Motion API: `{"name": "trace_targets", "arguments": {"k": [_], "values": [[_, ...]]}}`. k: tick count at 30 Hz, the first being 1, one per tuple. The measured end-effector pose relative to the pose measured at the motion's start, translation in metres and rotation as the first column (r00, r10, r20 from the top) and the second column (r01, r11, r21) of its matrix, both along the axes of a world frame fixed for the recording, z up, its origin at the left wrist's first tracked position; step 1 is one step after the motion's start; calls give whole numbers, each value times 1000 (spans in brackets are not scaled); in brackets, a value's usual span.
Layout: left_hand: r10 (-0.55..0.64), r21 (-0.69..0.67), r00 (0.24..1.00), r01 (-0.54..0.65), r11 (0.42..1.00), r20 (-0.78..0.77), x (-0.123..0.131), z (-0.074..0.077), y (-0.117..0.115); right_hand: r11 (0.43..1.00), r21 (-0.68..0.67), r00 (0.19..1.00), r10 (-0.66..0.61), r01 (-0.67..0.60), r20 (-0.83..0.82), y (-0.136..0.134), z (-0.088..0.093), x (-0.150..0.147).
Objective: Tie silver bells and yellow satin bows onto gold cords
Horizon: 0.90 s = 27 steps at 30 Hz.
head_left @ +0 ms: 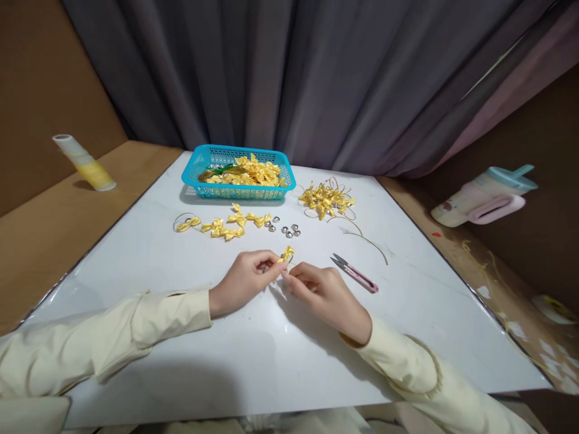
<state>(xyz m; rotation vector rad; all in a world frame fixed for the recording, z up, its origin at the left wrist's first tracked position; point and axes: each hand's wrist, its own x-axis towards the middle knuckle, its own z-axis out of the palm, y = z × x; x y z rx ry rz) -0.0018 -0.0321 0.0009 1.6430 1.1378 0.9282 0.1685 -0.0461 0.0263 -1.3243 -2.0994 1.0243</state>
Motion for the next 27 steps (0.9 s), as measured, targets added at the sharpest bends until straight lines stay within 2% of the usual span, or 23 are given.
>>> {"name": "trace_targets", "arguments": {"k": [2, 4, 5, 6, 8, 10, 12, 14, 20, 27], "values": [[1, -18, 1000, -1, 1000, -3, 0, 0, 0, 997, 59, 999, -53, 52, 8, 6, 9, 9], [-16, -47, 1000, 15, 999, -2, 0, 0, 0, 986, 116, 991, -109, 118, -83, 15, 16, 18], [-30, -60, 1000, 30, 998, 2, 0, 0, -1, 988, 106, 983, -97, 115, -155, 19, 17, 22], [-46, -68, 999, 46, 997, 6, 0, 0, -1, 996, 50, 970, -65, 79, -235, 24, 17, 25], [-78, -79, 997, 79, 994, 14, 0, 0, -2, 981, -174, 922, 11, -85, -386, 32, 12, 28], [-113, -88, 993, 114, 990, 20, -1, 0, -3, 884, -396, 869, 21, -247, -494, 37, 4, 28], [-143, -96, 989, 145, 985, 24, -2, 0, -4, 802, -501, 839, 1, -326, -544, 42, -4, 26], [-167, -111, 985, 169, 979, 32, -3, 0, -5, 781, -523, 841, 4, -341, -542, 44, -7, 25], [-196, -151, 980, 200, 968, 40, -4, -1, -6, 846, -476, 948, 95, -238, -305, 44, 1, 29], [-198, -118, 980, 195, 974, -8, -4, -2, -5, 926, -330, 983, 165, -184, -86, 43, 19, 38]]}}
